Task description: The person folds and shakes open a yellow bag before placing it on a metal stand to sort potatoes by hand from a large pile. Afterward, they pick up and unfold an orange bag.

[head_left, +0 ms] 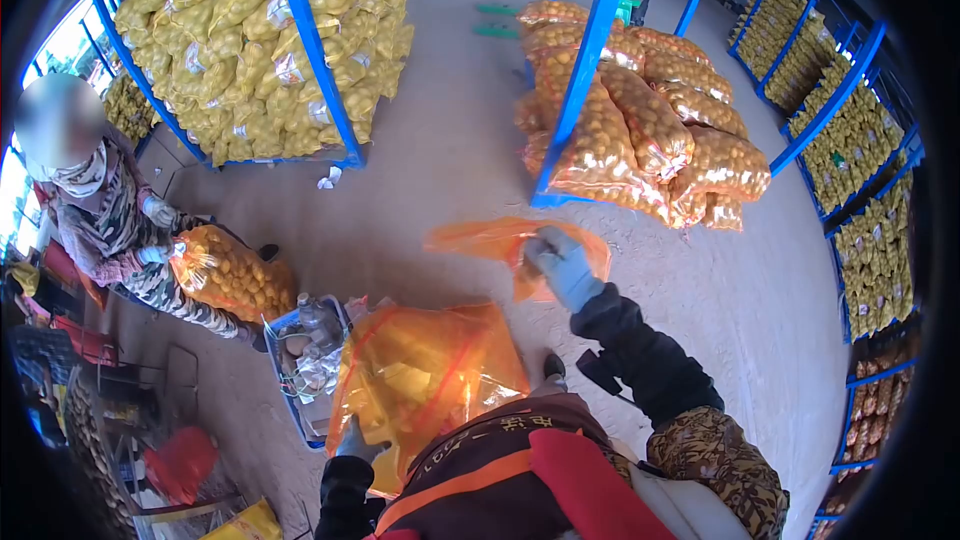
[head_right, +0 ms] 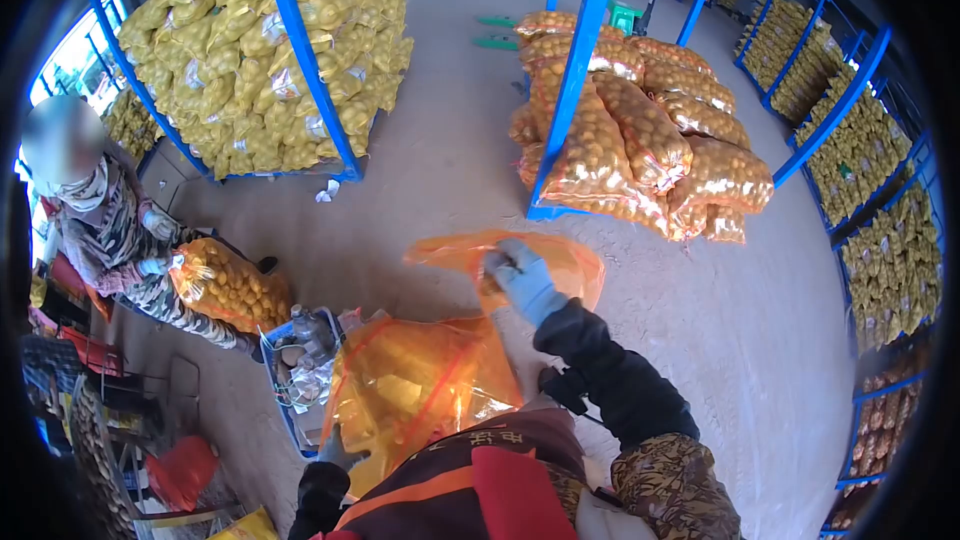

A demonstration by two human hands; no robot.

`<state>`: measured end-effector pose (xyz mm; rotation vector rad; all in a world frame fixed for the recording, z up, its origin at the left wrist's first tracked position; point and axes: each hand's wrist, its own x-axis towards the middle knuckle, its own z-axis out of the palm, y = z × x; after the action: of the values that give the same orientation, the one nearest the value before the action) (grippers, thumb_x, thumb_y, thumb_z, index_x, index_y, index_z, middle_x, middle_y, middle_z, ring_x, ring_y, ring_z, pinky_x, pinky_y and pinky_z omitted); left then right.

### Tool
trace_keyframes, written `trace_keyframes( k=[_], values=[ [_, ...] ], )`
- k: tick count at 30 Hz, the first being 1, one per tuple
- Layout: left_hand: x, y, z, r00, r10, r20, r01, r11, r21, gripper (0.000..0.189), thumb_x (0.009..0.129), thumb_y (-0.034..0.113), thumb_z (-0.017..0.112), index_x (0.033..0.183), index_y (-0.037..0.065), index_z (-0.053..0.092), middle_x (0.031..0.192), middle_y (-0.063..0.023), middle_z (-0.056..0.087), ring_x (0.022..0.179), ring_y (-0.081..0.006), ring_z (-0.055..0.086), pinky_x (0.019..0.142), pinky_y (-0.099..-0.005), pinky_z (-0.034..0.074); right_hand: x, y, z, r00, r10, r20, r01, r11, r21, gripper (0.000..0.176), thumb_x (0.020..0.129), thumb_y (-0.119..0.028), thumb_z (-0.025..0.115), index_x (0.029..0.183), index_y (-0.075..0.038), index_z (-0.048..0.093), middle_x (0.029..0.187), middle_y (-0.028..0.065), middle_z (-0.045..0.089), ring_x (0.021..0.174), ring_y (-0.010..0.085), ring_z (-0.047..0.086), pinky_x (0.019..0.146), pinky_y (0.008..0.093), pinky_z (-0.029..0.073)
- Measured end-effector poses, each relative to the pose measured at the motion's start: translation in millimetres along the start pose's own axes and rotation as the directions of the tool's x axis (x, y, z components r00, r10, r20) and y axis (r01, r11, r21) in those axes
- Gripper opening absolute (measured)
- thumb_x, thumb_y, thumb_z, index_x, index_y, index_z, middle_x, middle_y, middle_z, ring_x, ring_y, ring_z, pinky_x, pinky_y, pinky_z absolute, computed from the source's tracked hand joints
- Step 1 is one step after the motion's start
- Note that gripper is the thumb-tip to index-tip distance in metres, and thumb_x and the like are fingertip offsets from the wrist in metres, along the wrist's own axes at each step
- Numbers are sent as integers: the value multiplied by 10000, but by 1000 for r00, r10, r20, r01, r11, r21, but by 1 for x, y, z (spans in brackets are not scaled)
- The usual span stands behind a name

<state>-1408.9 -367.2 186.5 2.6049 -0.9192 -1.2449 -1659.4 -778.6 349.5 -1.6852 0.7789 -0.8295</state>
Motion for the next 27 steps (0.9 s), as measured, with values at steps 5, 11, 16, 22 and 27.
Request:
trace_keyframes(
  k=[5, 11, 16, 22, 27],
  values=[
    [-3, 195, -37, 631, 619, -468, -728, 681, -81, 1029, 710, 461, 746, 1446, 37, 166, 1384, -233, 361, 1290, -369, 354, 1076, -438, 292, -28, -83, 130, 887, -210, 411, 41, 923, 383, 185, 894, -161, 614, 1033, -43, 577, 866, 5, 573, 819, 71, 519, 741, 250, 452],
    [-26, 242, -85, 811, 497, -309, -278, -137, -951, 839, 820, 427, 646, 1424, 14, 235, 1383, -204, 379, 1299, -349, 344, 1080, -436, 284, -42, -145, 130, 667, -622, 411, 410, 767, 494, 455, 788, -135, 698, 1200, -81, 512, 1186, 146, 554, 1120, 288, 534, 932, 371, 419],
    [-110, 233, -146, 667, 437, -604, -439, -424, -792, 646, 929, 431, 459, 1409, 31, 295, 1389, -165, 389, 1261, -305, 396, 1049, -430, 327, 10, 25, 31, 958, -36, -284, 7, 994, -105, 504, 891, -340, 589, 1229, 16, 475, 1258, 202, 519, 1143, 294, 509, 968, 384, 402],
    [-132, 186, -159, 50, 128, -990, -997, 61, -43, 659, 939, 458, 429, 1411, 24, 278, 1394, -174, 373, 1237, -293, 420, 1023, -434, 354, -89, 151, 48, 372, 864, 340, -928, 351, 125, 995, 740, -825, 370, 1457, -161, 185, 1479, 168, 249, 1359, 323, 241, 1038, 584, 210],
    [-116, 161, -164, -220, 375, -901, -591, 683, 429, 730, 912, 478, 474, 1416, 4, 242, 1396, -197, 354, 1234, -300, 417, 1014, -440, 359, -88, 120, 138, 306, 583, 753, -947, 109, 302, 924, 785, -791, 343, 1447, -157, 230, 1460, 157, 312, 1352, 305, 267, 1085, 534, 173]
  ],
)
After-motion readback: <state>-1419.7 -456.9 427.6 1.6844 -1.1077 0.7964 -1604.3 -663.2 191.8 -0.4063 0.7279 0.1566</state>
